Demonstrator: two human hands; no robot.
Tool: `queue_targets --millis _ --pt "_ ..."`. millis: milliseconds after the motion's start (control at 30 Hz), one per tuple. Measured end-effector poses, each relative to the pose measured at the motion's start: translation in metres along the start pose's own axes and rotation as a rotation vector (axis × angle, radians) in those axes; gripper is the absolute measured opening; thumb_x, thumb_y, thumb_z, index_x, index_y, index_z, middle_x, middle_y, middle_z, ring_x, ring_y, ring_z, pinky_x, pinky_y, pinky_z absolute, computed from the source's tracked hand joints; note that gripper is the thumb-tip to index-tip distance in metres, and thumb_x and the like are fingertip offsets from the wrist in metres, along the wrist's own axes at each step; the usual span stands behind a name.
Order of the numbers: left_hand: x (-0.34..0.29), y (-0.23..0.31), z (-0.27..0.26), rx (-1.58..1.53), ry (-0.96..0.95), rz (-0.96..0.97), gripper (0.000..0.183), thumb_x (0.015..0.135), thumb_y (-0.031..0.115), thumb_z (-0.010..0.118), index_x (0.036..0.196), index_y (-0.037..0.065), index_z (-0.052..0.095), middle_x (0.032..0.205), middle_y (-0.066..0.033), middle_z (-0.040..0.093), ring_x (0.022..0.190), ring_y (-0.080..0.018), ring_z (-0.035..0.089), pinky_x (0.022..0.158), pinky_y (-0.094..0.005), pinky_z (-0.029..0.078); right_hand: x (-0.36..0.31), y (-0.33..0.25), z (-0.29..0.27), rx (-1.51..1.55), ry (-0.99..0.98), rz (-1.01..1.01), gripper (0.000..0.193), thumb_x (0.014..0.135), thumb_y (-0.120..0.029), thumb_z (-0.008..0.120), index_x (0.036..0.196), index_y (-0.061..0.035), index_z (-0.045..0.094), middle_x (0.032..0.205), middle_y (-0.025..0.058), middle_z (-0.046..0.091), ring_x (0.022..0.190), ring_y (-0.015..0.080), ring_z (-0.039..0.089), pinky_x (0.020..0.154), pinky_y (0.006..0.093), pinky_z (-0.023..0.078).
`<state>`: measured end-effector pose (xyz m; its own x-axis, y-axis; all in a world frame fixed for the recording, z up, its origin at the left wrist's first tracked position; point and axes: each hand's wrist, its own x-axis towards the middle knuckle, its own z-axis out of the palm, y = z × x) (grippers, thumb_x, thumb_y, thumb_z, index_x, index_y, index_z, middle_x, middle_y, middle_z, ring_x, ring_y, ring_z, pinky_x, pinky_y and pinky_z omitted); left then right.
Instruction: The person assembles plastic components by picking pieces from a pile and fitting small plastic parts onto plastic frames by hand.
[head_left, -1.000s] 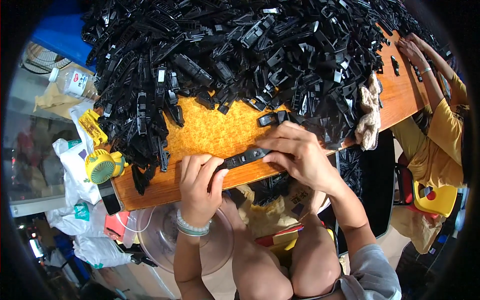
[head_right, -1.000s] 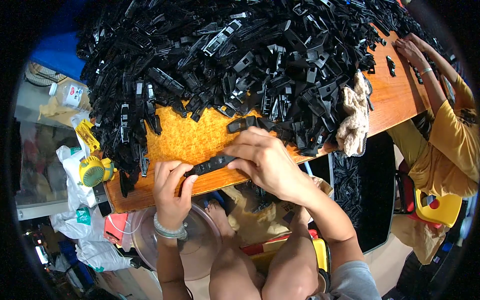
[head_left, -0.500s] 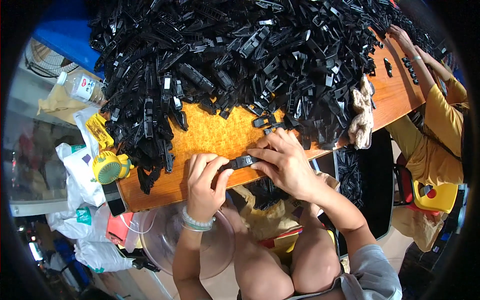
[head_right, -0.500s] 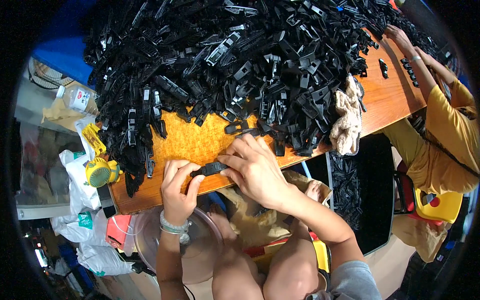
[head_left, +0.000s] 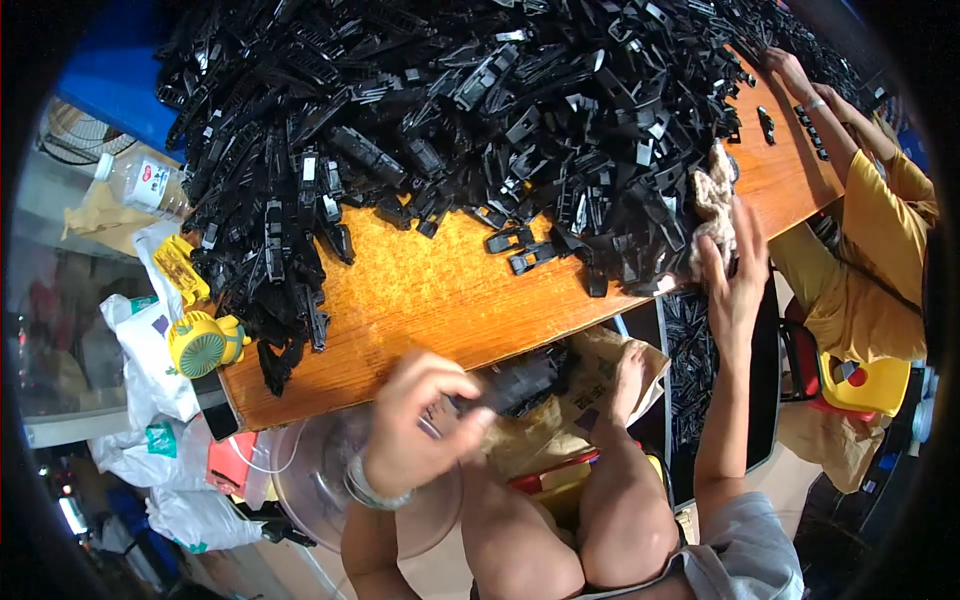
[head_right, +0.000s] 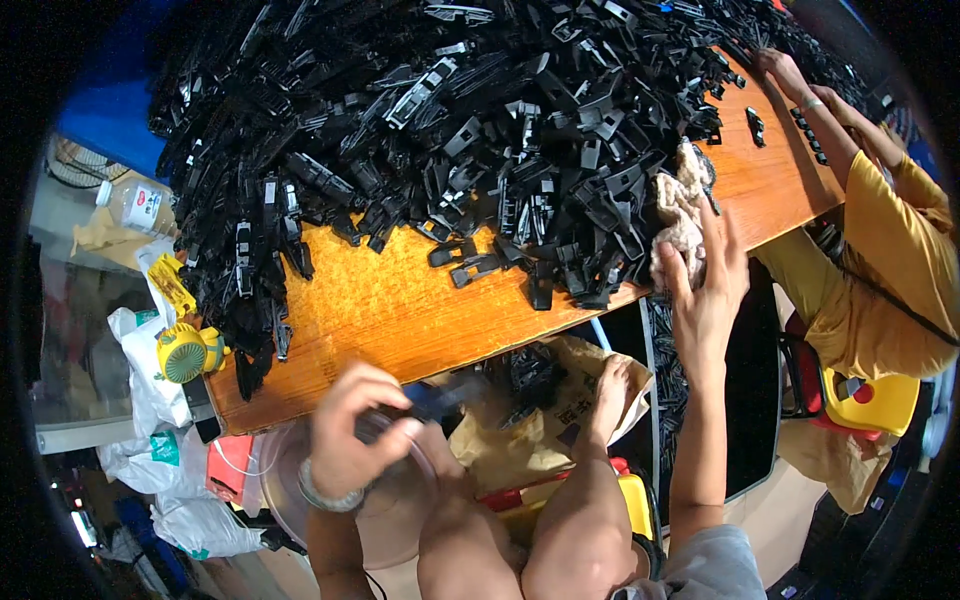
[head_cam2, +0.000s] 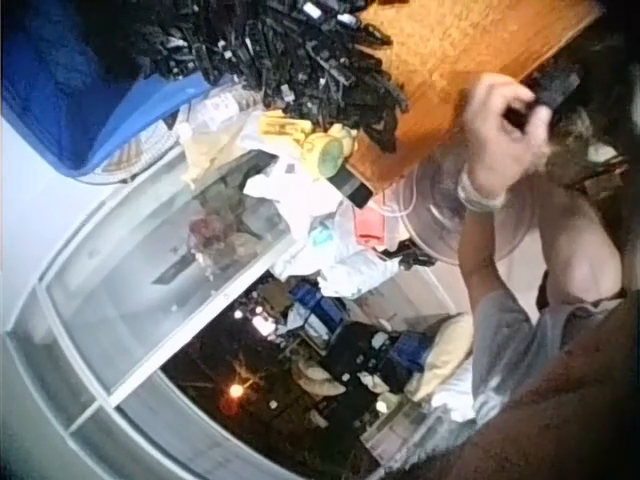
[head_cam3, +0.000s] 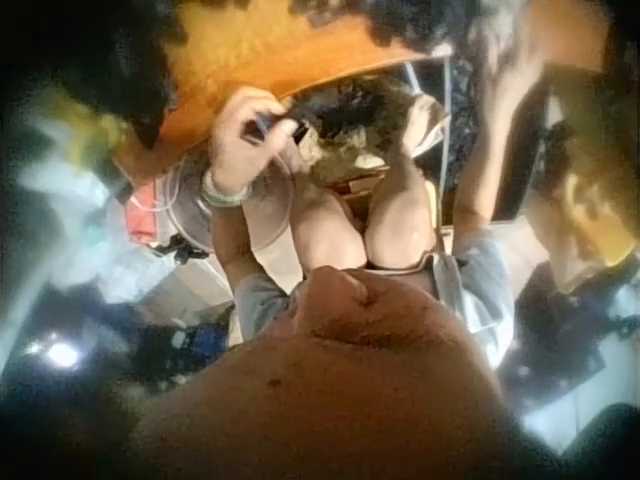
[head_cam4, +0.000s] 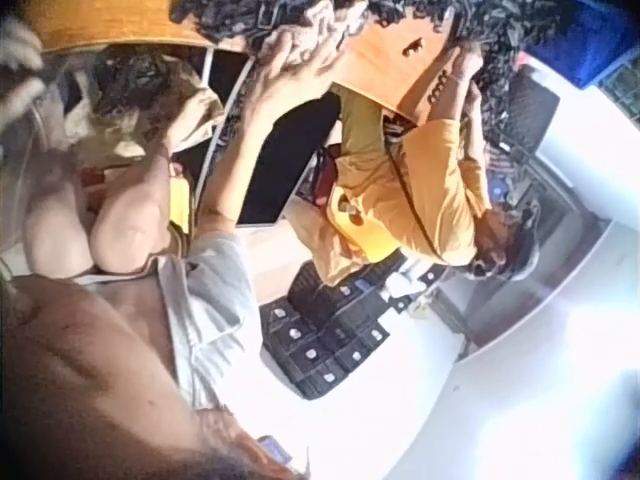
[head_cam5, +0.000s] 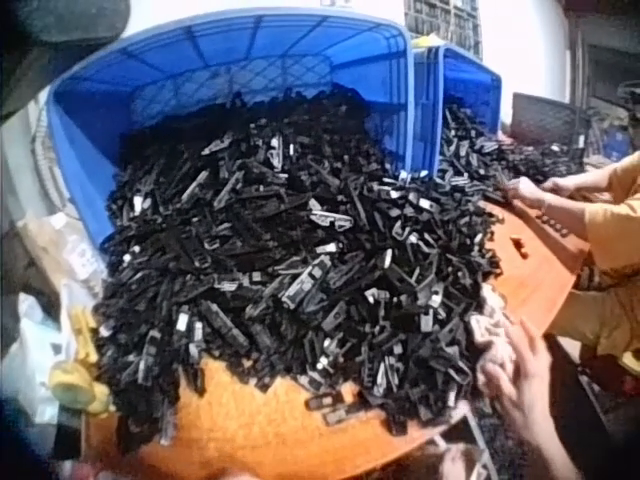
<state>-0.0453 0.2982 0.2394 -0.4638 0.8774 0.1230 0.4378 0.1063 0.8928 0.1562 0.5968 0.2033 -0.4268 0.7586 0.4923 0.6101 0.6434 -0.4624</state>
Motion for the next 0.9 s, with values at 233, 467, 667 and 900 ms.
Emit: queue_targets --millis 233,467,667,900 --pt "-0.011 -0.01 0.014 0.143 0.013 0.07 0.043 0.069 0.011 0.085 0.106 0.0 0.065 0.096 -0.0125 0.061 0.088 -0.0291 0.06 0.079 -0.0372 0.05 0.012 0.037 -0.019 0.891 0.441 0.421 0.033 0.098 -0.023 0.052 0.117 0.0033 0.061 0.101 0.0098 0.067 0.093 0.0183 0.066 0.082 0.0311 0.053" --pt "-0.021 0.001 0.025 0.277 0.437 0.134 0.046 0.066 0.011 0.086 0.104 0.0 0.064 0.096 -0.0134 0.061 0.086 -0.0306 0.059 0.076 -0.0376 0.049 0.008 -0.102 -0.024 1.268 -0.292 -0.587 0.041 0.095 -0.024 0.053 0.13 -0.0037 0.048 0.137 0.0234 0.048 0.121 0.0346 0.053 0.103 0.0469 0.045" --pt "-0.012 -0.019 0.018 0.695 0.569 0.311 0.047 0.076 0.018 0.081 0.117 0.004 0.061 0.123 -0.0159 0.056 0.109 -0.0377 0.054 0.09 -0.0479 0.045 -0.041 -0.144 0.037 0.495 -0.317 -0.724 0.049 0.08 -0.013 0.064 0.128 -0.0034 0.057 0.133 0.0183 0.053 0.125 0.0364 0.05 0.105 0.0477 0.04" --pt "0.036 -0.02 0.002 0.69 0.12 0.158 0.046 0.092 0.017 0.059 0.135 0.002 0.053 0.13 -0.0209 0.054 0.127 -0.0411 0.044 0.107 -0.0472 0.034 -0.046 -0.156 0.06 0.412 -0.449 -0.61 0.047 0.083 -0.008 0.065 0.128 0.0045 0.055 0.133 0.0223 0.053 0.126 0.0379 0.051 0.103 0.0457 0.043"
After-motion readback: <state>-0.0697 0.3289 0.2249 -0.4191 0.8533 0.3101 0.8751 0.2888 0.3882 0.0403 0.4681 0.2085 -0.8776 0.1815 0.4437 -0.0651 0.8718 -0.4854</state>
